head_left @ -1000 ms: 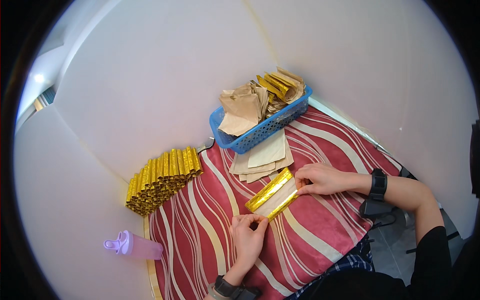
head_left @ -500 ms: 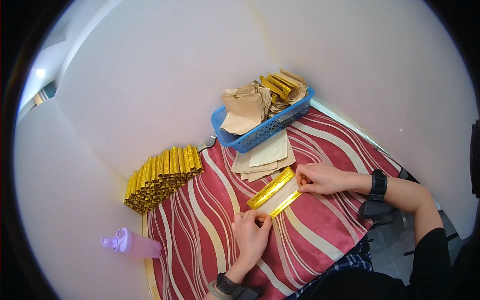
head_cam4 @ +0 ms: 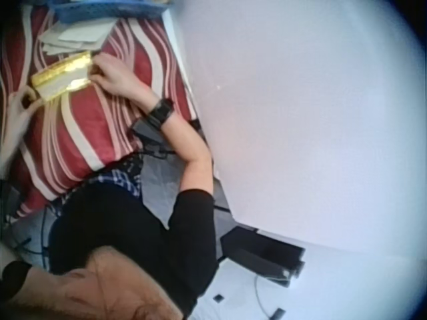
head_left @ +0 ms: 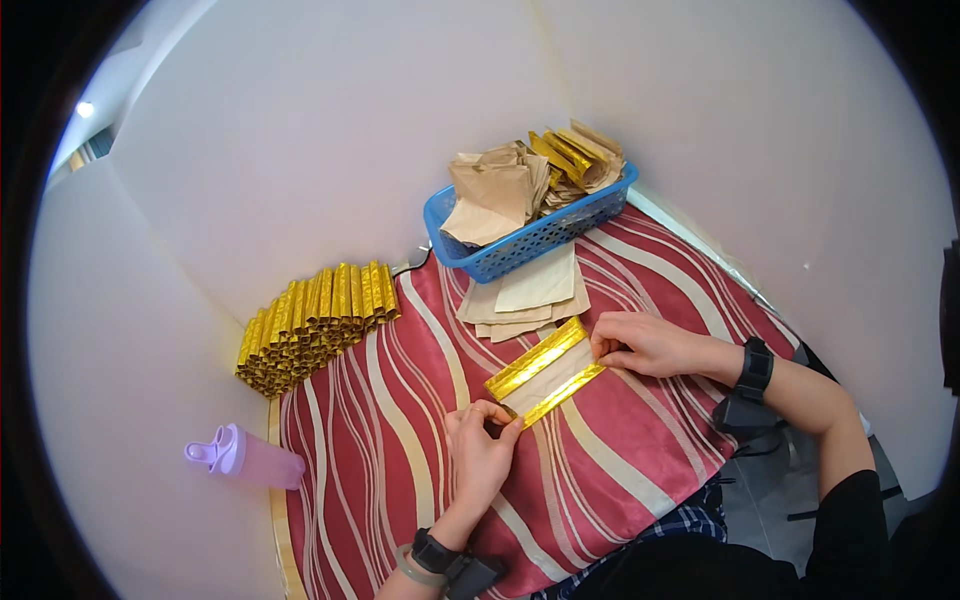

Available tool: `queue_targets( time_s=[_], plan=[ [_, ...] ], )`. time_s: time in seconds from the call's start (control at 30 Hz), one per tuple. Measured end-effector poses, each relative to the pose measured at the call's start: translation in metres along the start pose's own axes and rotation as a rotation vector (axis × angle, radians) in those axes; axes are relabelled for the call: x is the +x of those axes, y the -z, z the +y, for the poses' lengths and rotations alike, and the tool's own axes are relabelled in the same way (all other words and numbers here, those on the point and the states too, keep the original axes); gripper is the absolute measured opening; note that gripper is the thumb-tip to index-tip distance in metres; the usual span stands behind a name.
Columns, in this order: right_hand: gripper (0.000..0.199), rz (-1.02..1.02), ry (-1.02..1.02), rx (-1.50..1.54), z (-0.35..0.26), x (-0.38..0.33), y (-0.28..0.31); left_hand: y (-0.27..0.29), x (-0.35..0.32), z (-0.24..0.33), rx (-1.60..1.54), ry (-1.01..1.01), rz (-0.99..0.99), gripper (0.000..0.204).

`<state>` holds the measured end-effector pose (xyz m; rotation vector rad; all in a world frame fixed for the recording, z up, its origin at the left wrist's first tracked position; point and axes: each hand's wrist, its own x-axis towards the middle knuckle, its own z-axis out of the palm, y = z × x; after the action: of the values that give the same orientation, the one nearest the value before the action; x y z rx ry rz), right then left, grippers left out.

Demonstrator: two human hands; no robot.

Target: Folding sheets of gold-colored paper into narrow strips.

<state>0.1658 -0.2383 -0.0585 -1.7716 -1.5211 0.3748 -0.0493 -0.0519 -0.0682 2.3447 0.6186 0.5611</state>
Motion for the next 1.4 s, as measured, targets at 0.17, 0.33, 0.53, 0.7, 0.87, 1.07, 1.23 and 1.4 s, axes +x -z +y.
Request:
queue_targets(
  time_s=[0.17,0.33,0.53,0.7,0.87,1.07,1.23,1.4],
  plan=[
    [0.015,0.109,0.218,-0.34,-0.007,-0.008,-0.002,0.003,-0.003,0.013,0.151,-0.227,0.062,0.015],
    [0.033,0.033,0.502,-0.707,-0.016,-0.007,-0.003,0.003,0.0,0.01,0.262,-0.631,0.031,0.029],
    [0.039,-0.011,0.549,-0.863,-0.033,-0.014,-0.005,0.003,0.003,0.023,0.514,-0.736,-0.121,0.049],
    [0.034,0.021,0.556,-0.887,-0.024,-0.014,-0.007,0.009,-0.001,0.017,0.608,-0.766,-0.12,0.056],
    [0.031,0.053,0.523,-0.821,-0.016,-0.02,-0.006,0.018,-0.004,0.015,0.557,-0.79,-0.148,0.054],
    [0.03,-0.004,0.486,-0.843,-0.04,-0.015,-0.012,0.007,-0.005,0.019,0.575,-0.772,-0.14,0.051],
    [0.031,0.007,0.51,-0.948,-0.033,-0.017,-0.008,0.012,-0.005,0.021,0.622,-0.779,-0.158,0.05],
    [0.034,0.012,0.552,-0.905,-0.023,-0.016,-0.001,0.023,-0.006,0.012,0.606,-0.877,-0.117,0.041]
  ],
)
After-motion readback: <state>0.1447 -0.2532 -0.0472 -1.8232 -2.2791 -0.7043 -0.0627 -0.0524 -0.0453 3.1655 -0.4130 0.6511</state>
